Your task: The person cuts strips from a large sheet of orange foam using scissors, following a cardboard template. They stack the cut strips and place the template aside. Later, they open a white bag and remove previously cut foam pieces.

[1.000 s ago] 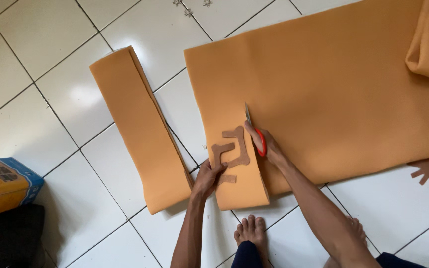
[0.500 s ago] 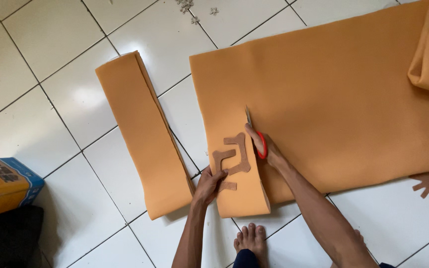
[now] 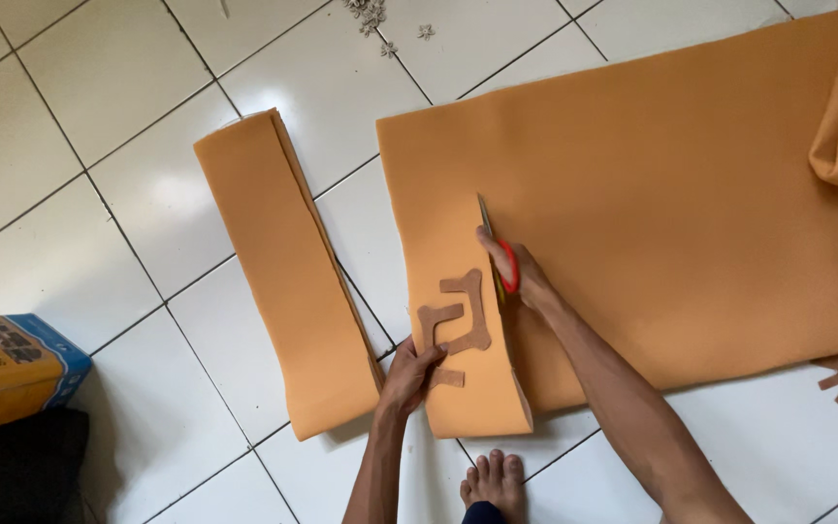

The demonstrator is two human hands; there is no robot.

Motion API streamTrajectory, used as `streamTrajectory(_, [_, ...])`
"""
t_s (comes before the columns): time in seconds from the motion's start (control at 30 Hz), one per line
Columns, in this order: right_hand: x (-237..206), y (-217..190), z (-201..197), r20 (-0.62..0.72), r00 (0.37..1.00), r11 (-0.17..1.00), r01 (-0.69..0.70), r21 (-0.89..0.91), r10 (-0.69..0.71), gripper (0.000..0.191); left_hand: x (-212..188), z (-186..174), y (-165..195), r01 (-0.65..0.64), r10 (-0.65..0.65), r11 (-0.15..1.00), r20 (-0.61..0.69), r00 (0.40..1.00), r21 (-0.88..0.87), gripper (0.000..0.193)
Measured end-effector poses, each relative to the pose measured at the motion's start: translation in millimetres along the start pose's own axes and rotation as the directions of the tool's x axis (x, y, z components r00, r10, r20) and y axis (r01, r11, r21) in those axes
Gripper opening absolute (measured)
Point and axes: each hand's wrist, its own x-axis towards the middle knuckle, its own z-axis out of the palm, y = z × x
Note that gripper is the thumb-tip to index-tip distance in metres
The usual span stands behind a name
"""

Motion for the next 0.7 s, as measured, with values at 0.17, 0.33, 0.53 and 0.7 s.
streamTrajectory(0.17, [21, -9, -9, -0.011, 1.000, 1.000, -0.005, -0.012, 0.005, 0.063, -4, 1, 2, 0.013, -0.013, 1.000, -0.003, 1.000, -0.007, 0.036])
streamTrajectory(0.33, [32, -39, -8, 0.013, 0.996, 0.993, -0.085, -0.080, 0.086, 0.073, -8, 3, -2, 0.011, -0.011, 1.000, 0.027, 1.000, -0.022, 0.037])
streamTrajectory(0.53, [17, -46, -4, -0.025, 0.996, 0.995, -0.083, -0.058, 0.082, 0.071, -9, 2, -2, -0.002, 0.004, 0.998, 0.038, 0.999, -0.058, 0.038])
streamTrajectory(0.7, [32, -37, -8, 0.074, 0.968, 0.968, -0.244, 0.057, 0.239, 0.068, -9, 0, 0, 0.019, -0.019, 0.999, 0.016, 1.000, -0.044, 0.036])
